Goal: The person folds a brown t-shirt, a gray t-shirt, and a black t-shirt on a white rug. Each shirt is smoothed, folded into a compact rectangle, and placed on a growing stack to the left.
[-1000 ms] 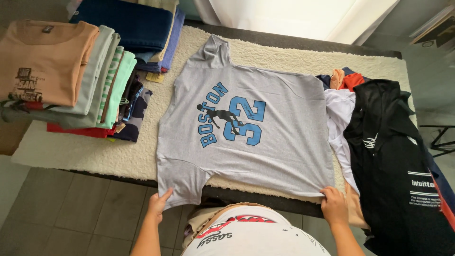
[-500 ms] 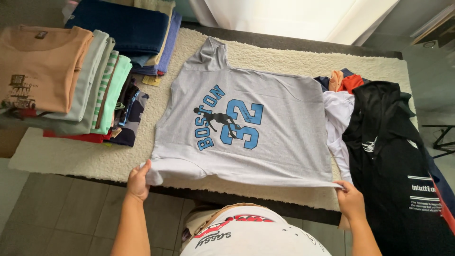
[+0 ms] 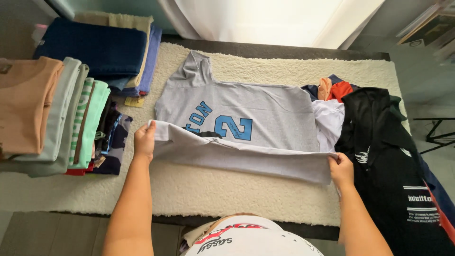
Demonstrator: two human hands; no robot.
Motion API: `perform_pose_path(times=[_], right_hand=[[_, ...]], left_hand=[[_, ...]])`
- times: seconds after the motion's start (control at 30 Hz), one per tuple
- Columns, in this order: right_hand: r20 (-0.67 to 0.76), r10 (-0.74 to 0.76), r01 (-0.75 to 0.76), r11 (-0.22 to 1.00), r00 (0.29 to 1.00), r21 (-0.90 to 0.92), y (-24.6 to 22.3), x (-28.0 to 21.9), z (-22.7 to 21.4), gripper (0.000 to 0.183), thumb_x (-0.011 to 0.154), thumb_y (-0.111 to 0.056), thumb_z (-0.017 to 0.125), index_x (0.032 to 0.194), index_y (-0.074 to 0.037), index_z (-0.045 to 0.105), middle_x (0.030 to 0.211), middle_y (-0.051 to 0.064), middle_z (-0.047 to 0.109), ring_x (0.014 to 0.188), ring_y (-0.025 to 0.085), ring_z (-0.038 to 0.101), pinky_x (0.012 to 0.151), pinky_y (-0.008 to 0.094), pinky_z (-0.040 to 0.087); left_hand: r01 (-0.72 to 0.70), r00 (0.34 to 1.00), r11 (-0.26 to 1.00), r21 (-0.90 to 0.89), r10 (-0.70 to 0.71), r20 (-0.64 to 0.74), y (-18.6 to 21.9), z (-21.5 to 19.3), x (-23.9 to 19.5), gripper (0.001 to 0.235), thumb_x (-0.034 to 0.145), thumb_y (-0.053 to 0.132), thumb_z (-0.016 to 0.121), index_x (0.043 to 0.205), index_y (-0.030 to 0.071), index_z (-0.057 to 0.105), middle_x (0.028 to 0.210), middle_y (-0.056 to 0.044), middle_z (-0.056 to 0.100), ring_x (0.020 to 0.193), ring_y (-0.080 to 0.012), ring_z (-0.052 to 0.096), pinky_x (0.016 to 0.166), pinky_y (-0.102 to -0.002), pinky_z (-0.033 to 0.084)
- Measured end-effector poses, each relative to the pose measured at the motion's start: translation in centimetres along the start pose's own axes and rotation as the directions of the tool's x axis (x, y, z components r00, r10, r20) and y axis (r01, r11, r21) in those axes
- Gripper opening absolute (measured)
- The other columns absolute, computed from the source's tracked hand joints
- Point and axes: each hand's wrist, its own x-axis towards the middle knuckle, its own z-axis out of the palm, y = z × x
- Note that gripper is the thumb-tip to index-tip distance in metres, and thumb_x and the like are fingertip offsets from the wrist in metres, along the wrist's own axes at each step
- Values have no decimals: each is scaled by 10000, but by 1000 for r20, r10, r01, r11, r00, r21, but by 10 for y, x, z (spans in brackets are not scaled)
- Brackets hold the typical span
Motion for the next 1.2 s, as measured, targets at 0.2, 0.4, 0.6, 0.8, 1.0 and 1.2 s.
perform_pose_path(times=[0.2, 0.4, 0.6, 0.8, 1.0, 1.2], right_hand=[[21, 88, -81, 974, 996, -214, 27, 21, 26, 566, 907, -324, 819, 1360, -23, 660, 1183, 251, 728, 1069, 401, 702, 869, 491, 559], [-56, 202, -209, 915, 978, -344, 70, -15, 17, 533, 865, -473, 844, 1247, -114, 747, 1076, 104, 781, 1055, 304, 724, 853, 431, 576], [71, 409, -415, 902, 910, 117, 15, -59, 8, 294, 937, -293, 781, 842, -62, 626, 669, 64, 560, 516, 176, 540, 454, 340, 434], [200, 537, -570, 800, 819, 188, 18, -50, 6, 285, 945, -282, 778, 1001, -53, 617, 974, 114, 656, 702, 258, 694, 425, 342, 512], [266, 619, -673, 677, 739, 298, 17, -55, 15, 310, 964, -306, 760, 1039, -63, 583, 927, 154, 720, 770, 300, 735, 480, 362, 550], [-38, 398, -373, 885, 917, 280, 57, -46, 24, 434, 1004, -182, 750, 1372, -48, 564, 1028, 229, 652, 643, 461, 691, 459, 495, 616]], left_hand=[[-191, 955, 701, 687, 295, -36, -39, 10, 1, 319, 856, 360, 807, 1128, 197, 771, 1055, -43, 752, 1080, -282, 683, 952, -415, 543], [-52, 814, 720, 692, 432, -388, -91, -59, -60, 283, 816, 236, 833, 1072, 157, 745, 1001, -55, 691, 1012, -312, 630, 926, -403, 499], [203, 940, 969, 139, -153, -306, -115, -69, -67, 500, 917, 130, 703, 1393, 109, 551, 895, -98, 645, 675, -179, 596, 595, -326, 477], [403, 900, 908, 114, -370, -231, -59, -41, -54, 563, 925, 170, 649, 1468, 229, 514, 837, -94, 672, 562, -154, 587, 421, -329, 490], [404, 905, 912, 66, -387, -178, -67, -43, -42, 375, 982, 153, 624, 1351, 125, 563, 1013, -118, 665, 689, -192, 695, 477, -358, 565], [449, 893, 877, 169, -437, -105, -81, -48, -28, 429, 970, 199, 728, 1352, 56, 596, 1119, -228, 619, 804, -374, 732, 567, -504, 659]])
